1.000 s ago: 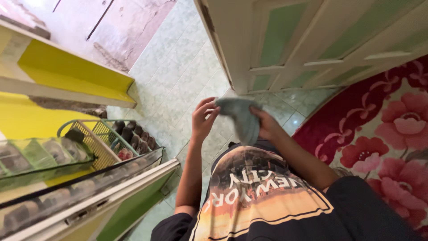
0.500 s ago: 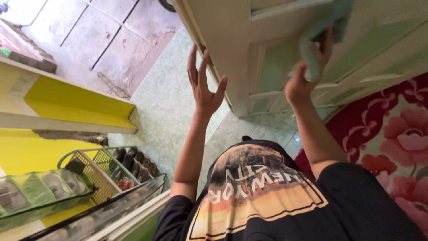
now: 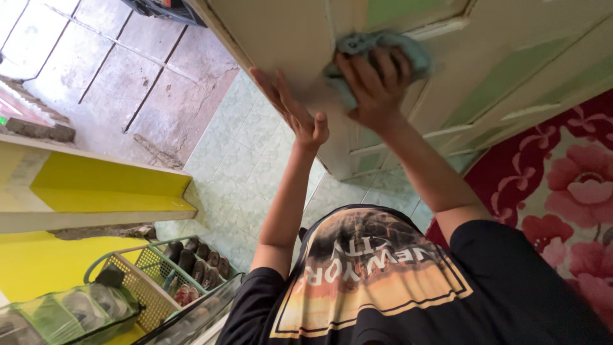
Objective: The person wipes a white paneled door with a light blue cloth, moving from the upper panels downward and covering the frame and handle area. The person folds the cloth once and continues wiping the same door surface.
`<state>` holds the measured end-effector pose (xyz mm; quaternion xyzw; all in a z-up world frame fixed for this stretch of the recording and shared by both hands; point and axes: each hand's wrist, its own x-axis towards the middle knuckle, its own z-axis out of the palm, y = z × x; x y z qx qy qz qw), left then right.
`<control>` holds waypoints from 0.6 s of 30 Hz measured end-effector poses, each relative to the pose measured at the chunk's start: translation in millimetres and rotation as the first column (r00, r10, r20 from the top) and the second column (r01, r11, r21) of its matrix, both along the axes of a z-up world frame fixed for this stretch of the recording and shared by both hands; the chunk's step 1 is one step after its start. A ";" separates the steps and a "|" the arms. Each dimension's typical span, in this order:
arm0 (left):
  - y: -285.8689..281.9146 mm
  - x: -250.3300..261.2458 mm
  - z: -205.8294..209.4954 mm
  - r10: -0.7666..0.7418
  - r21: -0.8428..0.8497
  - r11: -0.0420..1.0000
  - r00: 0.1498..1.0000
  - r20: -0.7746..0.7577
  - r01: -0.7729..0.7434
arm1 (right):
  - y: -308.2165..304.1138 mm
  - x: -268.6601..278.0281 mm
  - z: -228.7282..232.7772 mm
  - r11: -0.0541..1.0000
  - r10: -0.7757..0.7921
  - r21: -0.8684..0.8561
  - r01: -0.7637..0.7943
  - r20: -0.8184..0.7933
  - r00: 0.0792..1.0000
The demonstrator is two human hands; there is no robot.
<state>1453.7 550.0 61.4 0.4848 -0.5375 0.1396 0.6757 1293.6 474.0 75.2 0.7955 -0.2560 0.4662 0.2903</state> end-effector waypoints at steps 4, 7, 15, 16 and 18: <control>-9.3 2.1 -11.7 0.091 0.008 0.996 0.995 0.040 -0.091 | -30.5 -49.4 -3.8 0.999 -0.040 0.033 0.032 0.277 0.960; -10.4 1.5 -17.7 0.131 0.011 0.991 0.988 0.083 -0.133 | -40.7 -67.6 -15.5 0.987 -0.128 0.157 0.046 0.563 0.816; -13.5 3.0 -30.3 0.092 -0.010 0.996 0.993 0.072 -0.091 | 24.6 -0.5 -55.4 0.778 0.324 0.413 -0.472 0.381 0.866; -9.6 2.1 -35.6 0.084 -0.012 0.996 0.994 0.075 -0.083 | 32.4 -2.3 -57.0 0.643 0.349 0.446 -0.622 0.552 0.757; 1.4 -5.1 -48.1 0.066 -0.018 0.998 0.995 0.081 -0.065 | 46.7 -17.8 -56.3 0.163 0.008 0.270 -0.949 0.961 0.275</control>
